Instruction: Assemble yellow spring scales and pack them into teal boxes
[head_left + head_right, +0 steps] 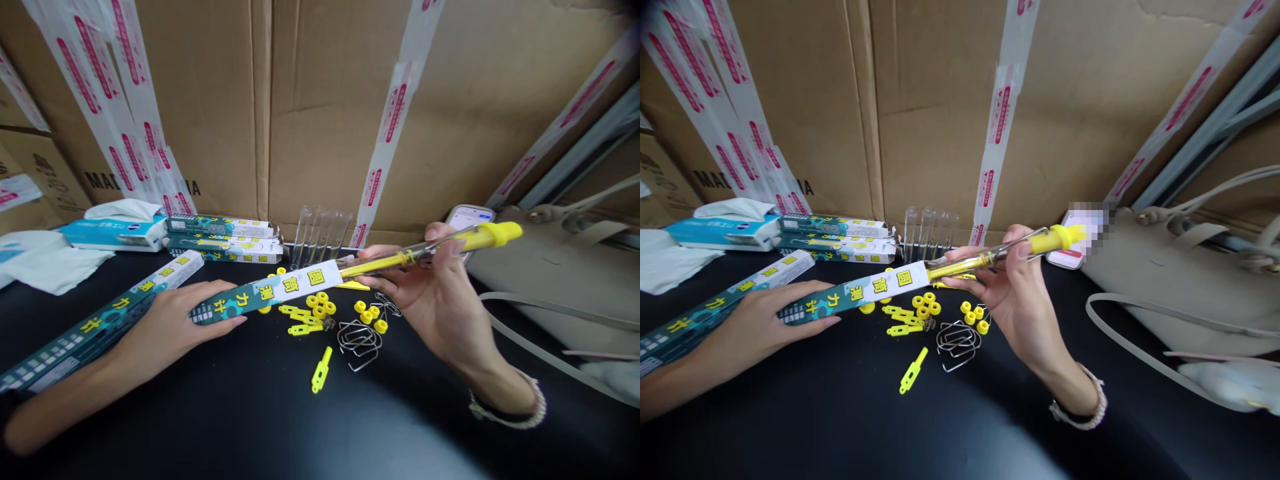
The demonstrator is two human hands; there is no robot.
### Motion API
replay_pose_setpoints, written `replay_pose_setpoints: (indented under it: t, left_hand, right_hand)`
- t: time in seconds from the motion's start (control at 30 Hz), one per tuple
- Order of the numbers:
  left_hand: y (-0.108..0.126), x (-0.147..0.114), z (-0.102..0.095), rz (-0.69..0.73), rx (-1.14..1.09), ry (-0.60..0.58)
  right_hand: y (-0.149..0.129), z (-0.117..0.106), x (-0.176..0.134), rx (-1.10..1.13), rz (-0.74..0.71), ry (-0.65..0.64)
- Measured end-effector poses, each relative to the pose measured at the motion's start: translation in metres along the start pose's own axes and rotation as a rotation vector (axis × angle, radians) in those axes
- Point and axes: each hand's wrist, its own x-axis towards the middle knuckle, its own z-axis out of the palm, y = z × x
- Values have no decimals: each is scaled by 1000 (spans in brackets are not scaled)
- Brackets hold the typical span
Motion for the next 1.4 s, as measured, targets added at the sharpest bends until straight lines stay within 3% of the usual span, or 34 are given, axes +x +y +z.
replay_pose_setpoints:
  t: [0.2, 0.4, 0.63, 0.77, 0.9, 1.1, 1.4]
  left_hand:
    - [0, -1, 1, 59, 16, 13]
    - [-2, -2, 4, 60, 11, -12]
    - [7, -4, 2, 37, -10, 23]
    - [10, -5, 1, 33, 5, 48]
    - [3, -6, 5, 87, 37, 54]
    - [-4, -8, 11, 134, 46, 13]
    - [1, -6, 6, 33, -23, 44]
  right_hand:
    - [6, 0, -1, -11, 164, 44]
    - [15, 2, 0, -201, 278, 135]
    - [20, 6, -3, -257, 136, 256]
    - [19, 7, -2, -316, 94, 222]
    - [21, 3, -1, -390, 196, 181]
    - [27, 2, -6, -614, 240, 1]
    - [30, 0, -7, -259, 171, 172]
